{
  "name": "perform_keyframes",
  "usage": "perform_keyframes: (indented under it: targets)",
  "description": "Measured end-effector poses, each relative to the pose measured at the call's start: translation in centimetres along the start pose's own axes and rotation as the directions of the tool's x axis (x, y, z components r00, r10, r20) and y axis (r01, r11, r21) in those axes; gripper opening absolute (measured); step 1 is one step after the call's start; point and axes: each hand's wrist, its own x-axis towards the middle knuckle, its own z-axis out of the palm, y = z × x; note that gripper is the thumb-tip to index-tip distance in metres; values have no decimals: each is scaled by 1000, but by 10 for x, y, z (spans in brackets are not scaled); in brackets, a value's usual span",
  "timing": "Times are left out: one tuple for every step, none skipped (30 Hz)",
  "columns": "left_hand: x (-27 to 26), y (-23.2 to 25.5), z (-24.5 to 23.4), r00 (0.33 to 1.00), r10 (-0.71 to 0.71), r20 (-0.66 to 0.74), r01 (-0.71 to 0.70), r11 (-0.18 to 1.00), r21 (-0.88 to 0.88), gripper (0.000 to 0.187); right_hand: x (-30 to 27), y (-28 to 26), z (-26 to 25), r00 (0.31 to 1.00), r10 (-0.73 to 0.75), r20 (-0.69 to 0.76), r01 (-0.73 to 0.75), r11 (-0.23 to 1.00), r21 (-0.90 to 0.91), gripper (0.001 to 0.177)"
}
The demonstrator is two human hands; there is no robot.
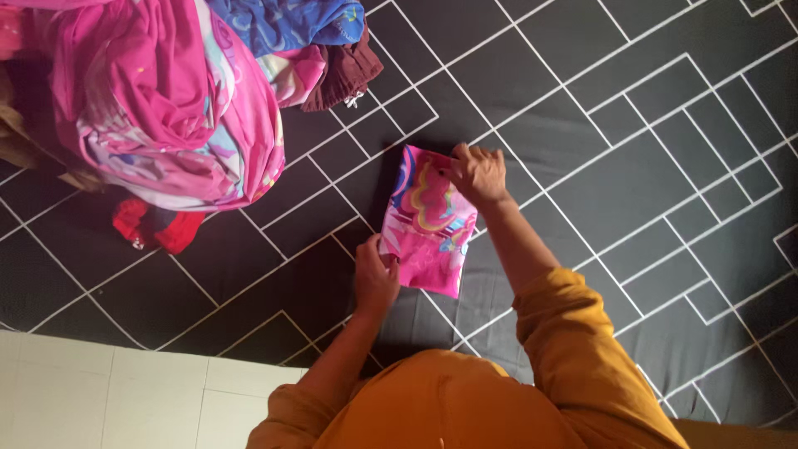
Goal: The person folds a blue patterned towel and a pink cartoon-print sheet on a dark patterned bed, smoothing and aligning edges, then stacks them in a cardboard box. The person then picks up another pink sheet from a pile and begins to unfold it.
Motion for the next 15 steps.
perform_keyframes:
  targets:
    - [2,-5,0,999,-51,-2,51,997,-59,65,2,3,-5,998,43,50,-45,998,34,36]
    - [6,-10,-2,987,-140,76,146,986,-86,60,5,7,-11,991,84,102,-91,994,66,33]
    - [14,-15,-5,962,-220,159,238,966,-104,56,4,11,-18,980,127,152,-142,985,95,29]
    - [22,-17,-7,924,-295,244,329,937,-113,51,-3,16,-27,978,150,145,-165,982,95,33]
    - [32,-18,-8,949,-231,214,263,956,-133,49,-11,23,-38,975,174,135,-188,977,97,36]
    - [43,-18,-8,969,-166,184,195,969,-152,48,-20,32,-50,972,198,125,-211,973,99,39]
    - [49,-15,-5,982,-103,161,130,977,-168,46,-39,44,-63,959,259,112,-274,951,144,40]
    - [56,-11,2,979,-134,155,171,950,-261,45,-62,58,-77,942,319,102,-333,923,190,42]
    - [62,-5,12,974,-167,154,211,914,-348,43,-90,71,-89,921,372,120,-389,903,183,43]
    - [62,1,23,967,-200,157,249,867,-430,42,-121,82,-99,896,423,139,-442,879,176,43]
    - [60,8,37,966,-193,172,257,797,-547,45,-150,90,-104,847,510,153,-532,816,224,42]
    - [54,16,54,964,-186,189,265,711,-652,48,-181,95,-106,789,590,171,-613,742,271,41]
    - [50,23,71,963,-177,202,268,611,-745,51,-208,100,-105,810,577,98,-582,777,240,39]
    - [41,28,89,947,-205,248,322,635,-703,54,-233,105,-101,828,560,27,-553,808,205,37]
    - [28,30,107,926,-242,289,375,655,-656,58,-260,110,-96,807,590,32,-584,786,203,37]
